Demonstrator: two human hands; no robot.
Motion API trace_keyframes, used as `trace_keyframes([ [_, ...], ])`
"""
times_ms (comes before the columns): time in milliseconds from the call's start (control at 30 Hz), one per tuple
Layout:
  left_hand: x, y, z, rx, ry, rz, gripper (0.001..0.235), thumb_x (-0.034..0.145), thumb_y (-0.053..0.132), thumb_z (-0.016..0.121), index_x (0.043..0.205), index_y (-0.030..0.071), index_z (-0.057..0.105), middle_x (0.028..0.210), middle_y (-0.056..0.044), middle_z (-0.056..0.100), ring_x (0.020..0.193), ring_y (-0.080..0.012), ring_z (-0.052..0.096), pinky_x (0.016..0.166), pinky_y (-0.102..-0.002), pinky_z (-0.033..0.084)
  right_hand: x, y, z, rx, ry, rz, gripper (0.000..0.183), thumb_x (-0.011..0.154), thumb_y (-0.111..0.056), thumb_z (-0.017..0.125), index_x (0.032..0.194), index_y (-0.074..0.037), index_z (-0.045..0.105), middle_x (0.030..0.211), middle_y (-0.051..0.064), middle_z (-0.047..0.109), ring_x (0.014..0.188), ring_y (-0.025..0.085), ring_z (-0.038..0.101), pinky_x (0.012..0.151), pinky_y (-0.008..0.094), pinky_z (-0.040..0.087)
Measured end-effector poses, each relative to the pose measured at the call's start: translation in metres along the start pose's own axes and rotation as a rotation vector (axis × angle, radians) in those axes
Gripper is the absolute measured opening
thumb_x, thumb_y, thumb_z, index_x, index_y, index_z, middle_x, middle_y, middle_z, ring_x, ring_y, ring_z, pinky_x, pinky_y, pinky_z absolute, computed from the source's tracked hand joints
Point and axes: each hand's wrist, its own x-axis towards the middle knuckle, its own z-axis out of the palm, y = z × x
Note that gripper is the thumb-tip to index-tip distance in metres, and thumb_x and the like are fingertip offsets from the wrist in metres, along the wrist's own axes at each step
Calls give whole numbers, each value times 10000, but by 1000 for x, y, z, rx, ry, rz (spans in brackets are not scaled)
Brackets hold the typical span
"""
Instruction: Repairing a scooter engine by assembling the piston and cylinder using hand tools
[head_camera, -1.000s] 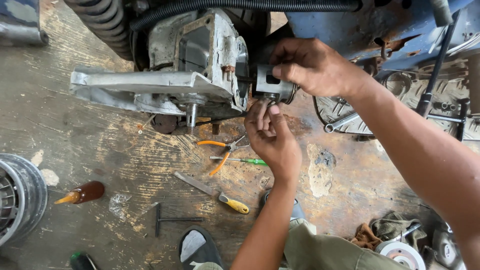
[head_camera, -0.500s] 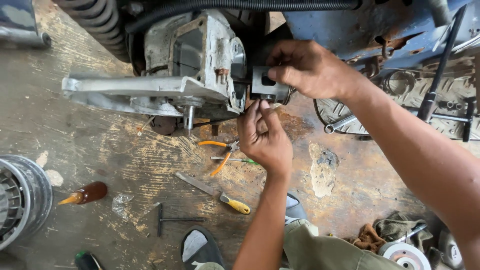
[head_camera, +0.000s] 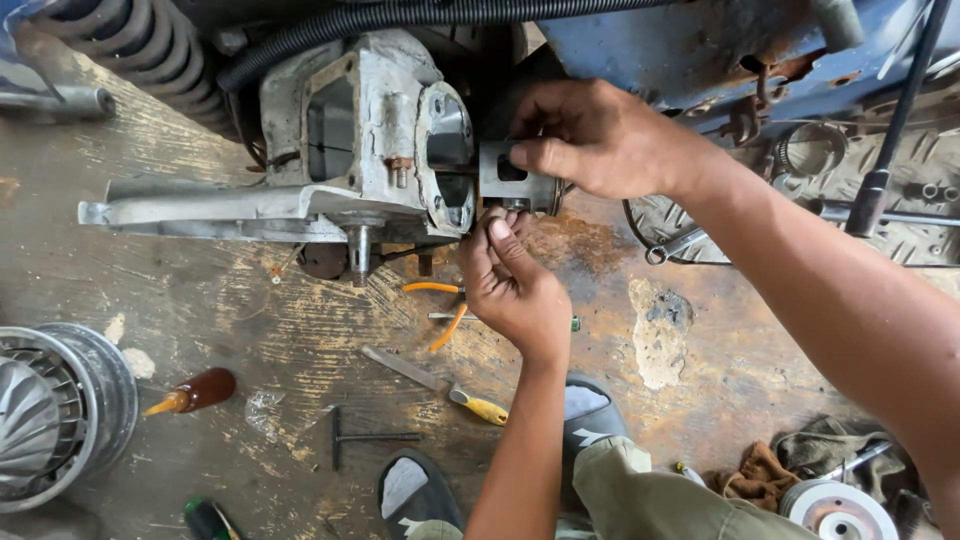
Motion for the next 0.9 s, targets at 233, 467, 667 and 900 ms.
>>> trace_keyframes([
  [233, -4, 1, 2, 18, -20, 3, 189, 1091, 66, 549, 1194, -52, 655, 1128, -115, 684, 999, -185, 752, 898, -278, 629, -2, 2, -3, 10, -5, 2, 531, 914, -506, 629, 1176, -49, 688, 921, 126, 743, 790, 228, 683, 682, 396, 548],
  [467, -4, 2, 1, -5, -31, 18, 182, 1077, 52, 573, 1197, -61, 652, 1143, -118, 658, 1021, -182, 744, 897, -269, 628, -3, -2, -6, -35, -18, 51, 571, 903, -534, 613, 1204, -56, 698, 911, 141, 752, 766, 234, 690, 672, 402, 546],
  [667, -12, 8, 0, -62, -63, 40, 209, 1054, 7, 617, 1254, -51, 596, 1192, -130, 639, 1036, -171, 692, 884, -251, 596, -7, 1, -5, 69, -8, -56, 583, 932, -520, 601, 1206, -11, 678, 951, 134, 753, 827, 226, 711, 727, 382, 569],
  [900, -16, 36, 6, 111, -99, 191, 285, 1018, -63, 593, 1302, -60, 614, 1335, -163, 512, 1120, -217, 680, 875, -276, 613, -18, -10, -9, 75, 16, 31, 552, 939, -483, 454, 1247, -75, 661, 1065, 152, 719, 1019, 295, 663, 862, 464, 519],
])
